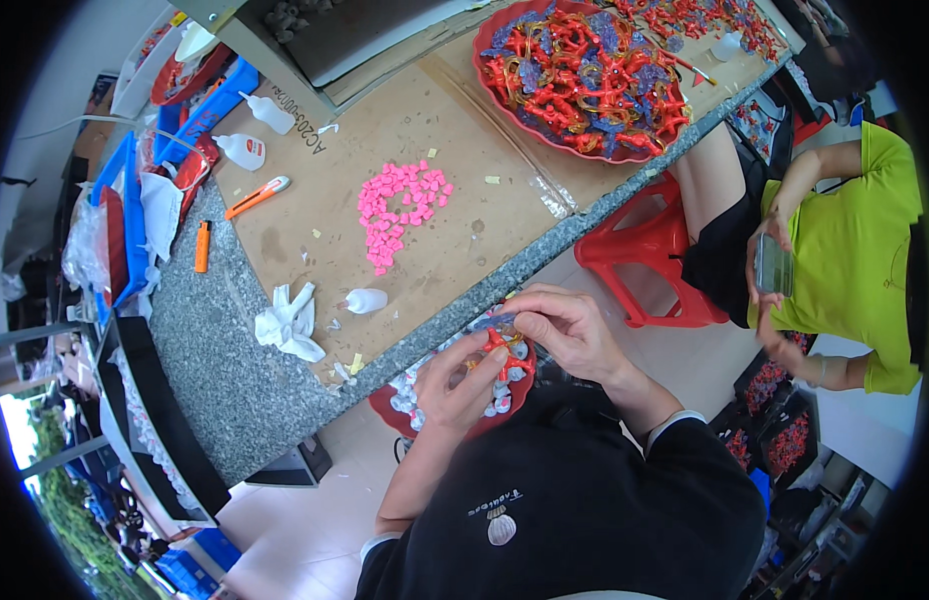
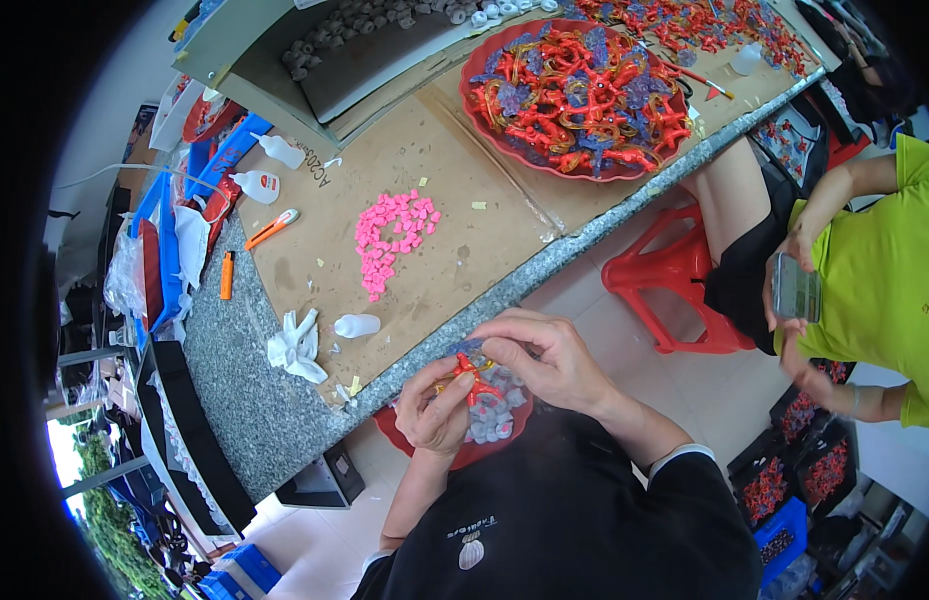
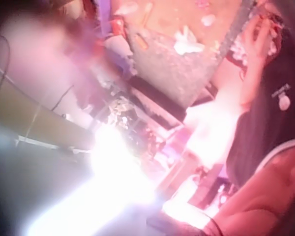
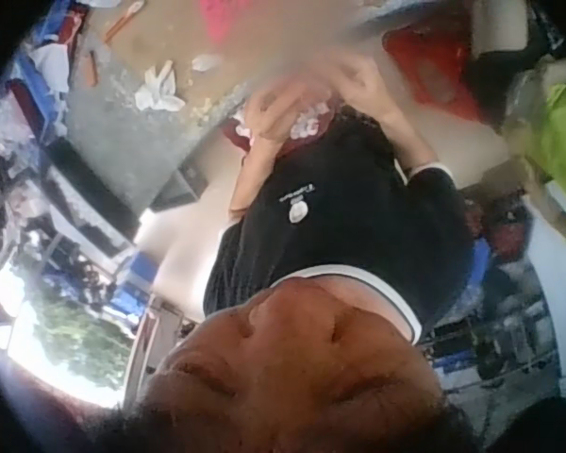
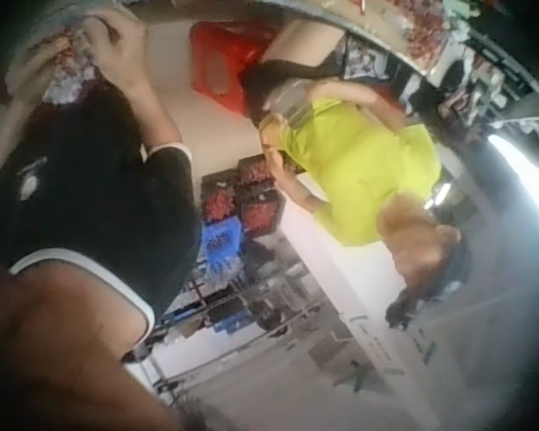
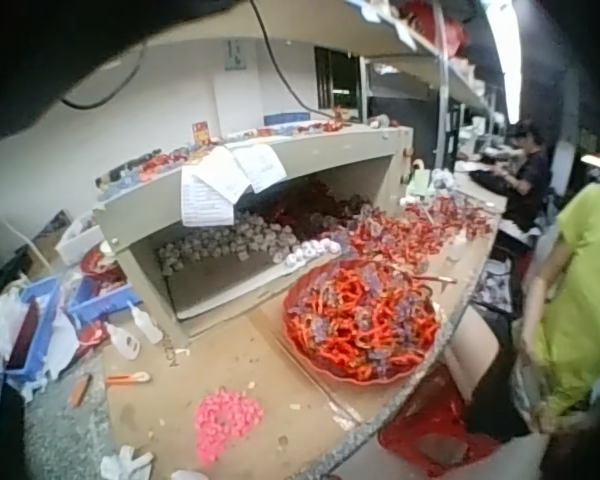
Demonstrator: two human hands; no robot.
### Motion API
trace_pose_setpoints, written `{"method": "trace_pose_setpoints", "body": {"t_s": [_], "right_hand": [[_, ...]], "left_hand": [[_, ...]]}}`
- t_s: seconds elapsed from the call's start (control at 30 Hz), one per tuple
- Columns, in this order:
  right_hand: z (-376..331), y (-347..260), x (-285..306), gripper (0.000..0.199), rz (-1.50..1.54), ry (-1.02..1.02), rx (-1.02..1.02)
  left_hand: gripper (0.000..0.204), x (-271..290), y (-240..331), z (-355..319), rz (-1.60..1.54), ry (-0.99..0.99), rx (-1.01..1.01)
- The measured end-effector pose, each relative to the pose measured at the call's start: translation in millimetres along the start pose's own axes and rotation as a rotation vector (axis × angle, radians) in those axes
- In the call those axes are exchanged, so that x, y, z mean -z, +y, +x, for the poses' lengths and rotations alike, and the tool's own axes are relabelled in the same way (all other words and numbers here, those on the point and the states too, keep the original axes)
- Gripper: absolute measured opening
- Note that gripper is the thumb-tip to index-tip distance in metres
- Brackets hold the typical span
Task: The person assembles small plastic components by applying adhesive from a glue bottle and joining the components together by hand.
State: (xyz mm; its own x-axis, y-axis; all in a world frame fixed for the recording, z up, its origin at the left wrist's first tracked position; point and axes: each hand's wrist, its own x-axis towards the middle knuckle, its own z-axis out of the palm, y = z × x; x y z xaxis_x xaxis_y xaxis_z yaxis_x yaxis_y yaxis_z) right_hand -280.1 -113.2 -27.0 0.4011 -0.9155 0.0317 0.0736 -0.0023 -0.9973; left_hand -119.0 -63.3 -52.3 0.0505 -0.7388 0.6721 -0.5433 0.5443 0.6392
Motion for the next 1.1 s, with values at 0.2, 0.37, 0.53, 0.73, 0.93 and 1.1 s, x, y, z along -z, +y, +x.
{"method": "trace_pose_setpoints", "body": {"t_s": [0.2, 0.37, 0.53, 0.73, 0.93, 1.1], "right_hand": [[-3.2, -0.6, -5.5, 0.019, 0.088, 0.040, -0.119], [-3.8, 0.1, -6.6, 0.019, 0.104, 0.054, -0.122], [-2.2, 0.8, -7.0, 0.017, -0.098, 0.081, 0.020], [1.3, -3.4, -4.4, 0.014, -0.175, 0.051, 0.052], [4.3, -6.6, 1.7, 0.013, -0.168, -0.063, 0.008], [0.0, 0.2, 4.2, 0.017, 0.137, -0.084, -0.219]], "left_hand": [[0.029, -1.7, 1.5, 3.6, 0.008, 0.020, 0.017], [0.029, -0.8, 1.0, 1.5, 0.029, 0.020, 0.024], [0.028, -2.9, 0.5, 1.0, 0.000, 0.046, 0.039], [0.028, 2.2, 8.3, 1.9, -0.401, 0.083, 0.400], [0.017, 15.7, 13.6, 20.6, -0.737, -0.070, 0.939], [0.007, 12.6, 12.8, 17.8, -0.442, -0.051, 0.810]]}}
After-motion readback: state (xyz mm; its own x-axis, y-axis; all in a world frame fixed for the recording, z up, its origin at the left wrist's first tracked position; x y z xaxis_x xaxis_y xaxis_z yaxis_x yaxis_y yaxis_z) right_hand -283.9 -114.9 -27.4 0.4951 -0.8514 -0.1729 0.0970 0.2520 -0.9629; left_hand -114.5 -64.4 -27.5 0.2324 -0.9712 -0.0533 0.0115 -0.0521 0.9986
